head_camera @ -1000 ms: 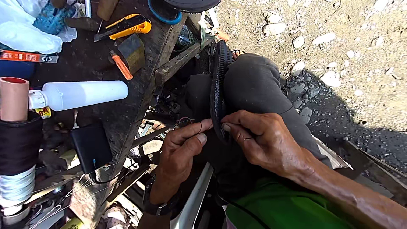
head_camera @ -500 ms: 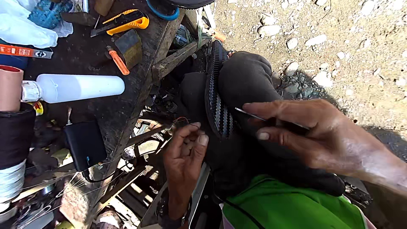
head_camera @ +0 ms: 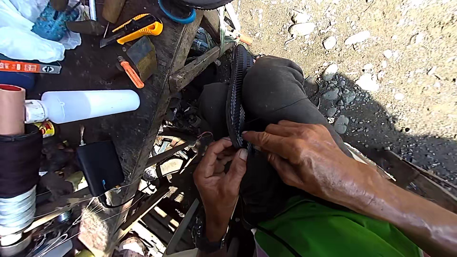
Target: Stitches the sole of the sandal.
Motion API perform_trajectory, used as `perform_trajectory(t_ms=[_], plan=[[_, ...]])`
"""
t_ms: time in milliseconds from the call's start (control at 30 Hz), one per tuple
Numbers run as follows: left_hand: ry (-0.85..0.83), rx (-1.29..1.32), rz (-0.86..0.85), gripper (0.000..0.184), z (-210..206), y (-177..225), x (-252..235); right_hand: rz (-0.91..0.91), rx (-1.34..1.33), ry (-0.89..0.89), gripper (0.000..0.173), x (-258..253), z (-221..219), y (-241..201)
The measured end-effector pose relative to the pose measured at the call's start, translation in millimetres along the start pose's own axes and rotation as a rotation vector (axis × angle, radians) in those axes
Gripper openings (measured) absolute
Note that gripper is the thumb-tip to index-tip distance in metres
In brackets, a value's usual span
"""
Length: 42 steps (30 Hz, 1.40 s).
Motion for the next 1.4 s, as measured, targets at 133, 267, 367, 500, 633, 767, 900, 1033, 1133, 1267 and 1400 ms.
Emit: perform_trajectory(t_ms=[133, 267, 367, 500, 633, 767, 900, 1033, 1133, 1267, 1400], plan=[[-0.007, 0.004, -0.006, 0.023, 0, 0, -1, 0.002, -0.014, -0.002, 0.036, -2, 0, 0], [-0.011, 0.027, -0.004, 0.024, 0, -1, -2, 0.003, -0.041, 0.001, 0.035, -3, 1, 2], [-0.016, 0.036, -0.001, 0.024, 0, -2, -2, 0.002, -0.073, -0.001, 0.035, -3, 3, 2], [-0.019, 0.030, -0.007, 0.024, 0, -2, -2, 0.008, -0.079, -0.008, 0.035, -6, 3, 1], [-0.012, 0.032, -0.008, 0.024, 1, -2, -3, 0.008, -0.075, -0.020, 0.035, -7, 3, 1], [-0.006, 0.032, -0.008, 0.024, 1, -3, -3, 0.005, -0.071, -0.024, 0.034, -8, 2, 1], [-0.004, 0.028, -0.013, 0.024, 1, -3, -2, 0.006, -0.047, -0.033, 0.035, -8, 2, 0], [0.009, 0.026, -0.032, 0.025, 1, -3, -3, 0.023, 0.013, -0.055, 0.036, -12, 4, -3], [0.016, 0.008, -0.050, 0.025, 0, -2, -3, 0.057, 0.079, -0.092, 0.034, -17, 7, -7], [0.046, -0.015, -0.092, 0.024, -4, -2, -3, 0.110, 0.209, -0.158, 0.030, -26, 11, -16], [0.079, -0.018, -0.115, 0.021, -9, -4, -4, 0.154, 0.288, -0.231, 0.023, -35, 12, -22]])
Point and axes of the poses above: each hand's wrist, its own x-axis away from the middle knuckle, its own z-axis out of the back of the hand, y = z × x, the point moved 10 cm from there along -x, towards the middle knuckle
